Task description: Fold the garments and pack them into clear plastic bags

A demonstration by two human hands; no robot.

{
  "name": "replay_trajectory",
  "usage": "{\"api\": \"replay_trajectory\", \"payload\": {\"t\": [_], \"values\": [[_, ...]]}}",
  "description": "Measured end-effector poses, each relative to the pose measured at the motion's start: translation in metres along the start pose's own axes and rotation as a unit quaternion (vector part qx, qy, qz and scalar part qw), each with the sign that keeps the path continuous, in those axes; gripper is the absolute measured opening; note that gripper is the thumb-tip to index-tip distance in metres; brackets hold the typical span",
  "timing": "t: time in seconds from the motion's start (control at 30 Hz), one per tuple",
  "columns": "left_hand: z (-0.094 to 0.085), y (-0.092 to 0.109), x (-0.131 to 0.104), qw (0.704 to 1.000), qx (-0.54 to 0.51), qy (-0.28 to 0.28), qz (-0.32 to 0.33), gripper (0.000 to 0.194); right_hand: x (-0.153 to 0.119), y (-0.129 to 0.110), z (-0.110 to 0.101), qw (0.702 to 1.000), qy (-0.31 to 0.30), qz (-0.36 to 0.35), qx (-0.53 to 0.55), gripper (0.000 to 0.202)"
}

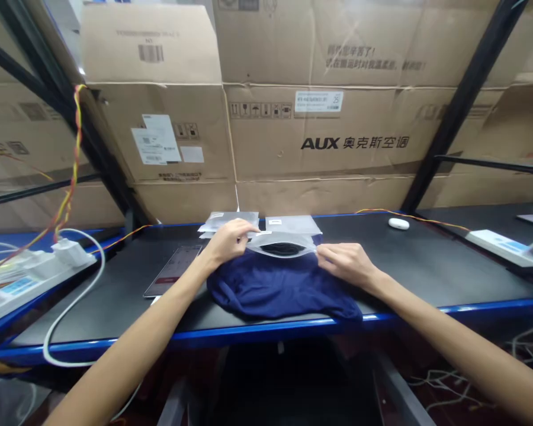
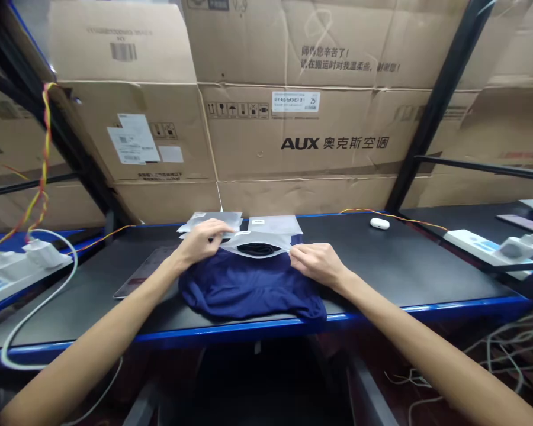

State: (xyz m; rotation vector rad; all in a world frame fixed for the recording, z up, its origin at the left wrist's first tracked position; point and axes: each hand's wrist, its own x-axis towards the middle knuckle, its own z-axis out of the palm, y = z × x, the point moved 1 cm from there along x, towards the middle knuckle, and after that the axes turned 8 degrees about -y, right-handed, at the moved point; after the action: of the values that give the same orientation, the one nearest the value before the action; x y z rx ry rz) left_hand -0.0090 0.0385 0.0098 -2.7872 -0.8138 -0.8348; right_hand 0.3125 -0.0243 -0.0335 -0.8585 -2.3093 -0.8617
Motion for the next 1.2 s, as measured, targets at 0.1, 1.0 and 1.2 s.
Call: {"api": "replay_trajectory", "payload": {"t": [0.1, 1.0, 1.2], "values": [[0.006, 0.033, 0.003, 0.995, -0.003, -0.008, 0.104, 0.024, 0.003, -0.004, 0.000, 1.000, -0.008, -0.007, 0.006, 0.018], [0.045, 0.044, 0.009, 0.982, -0.122, -0.142, -0.015, 0.035, 0.006, -0.008, -0.001, 0.997, -0.018, -0.066, 0.021, 0.016], [0.019, 0.034, 0.005, 0.930, -0.346, -0.123, 0.006, 0.040, -0.003, 0.002, 0.004, 0.997, -0.055, -0.019, 0.046, 0.019]]}}
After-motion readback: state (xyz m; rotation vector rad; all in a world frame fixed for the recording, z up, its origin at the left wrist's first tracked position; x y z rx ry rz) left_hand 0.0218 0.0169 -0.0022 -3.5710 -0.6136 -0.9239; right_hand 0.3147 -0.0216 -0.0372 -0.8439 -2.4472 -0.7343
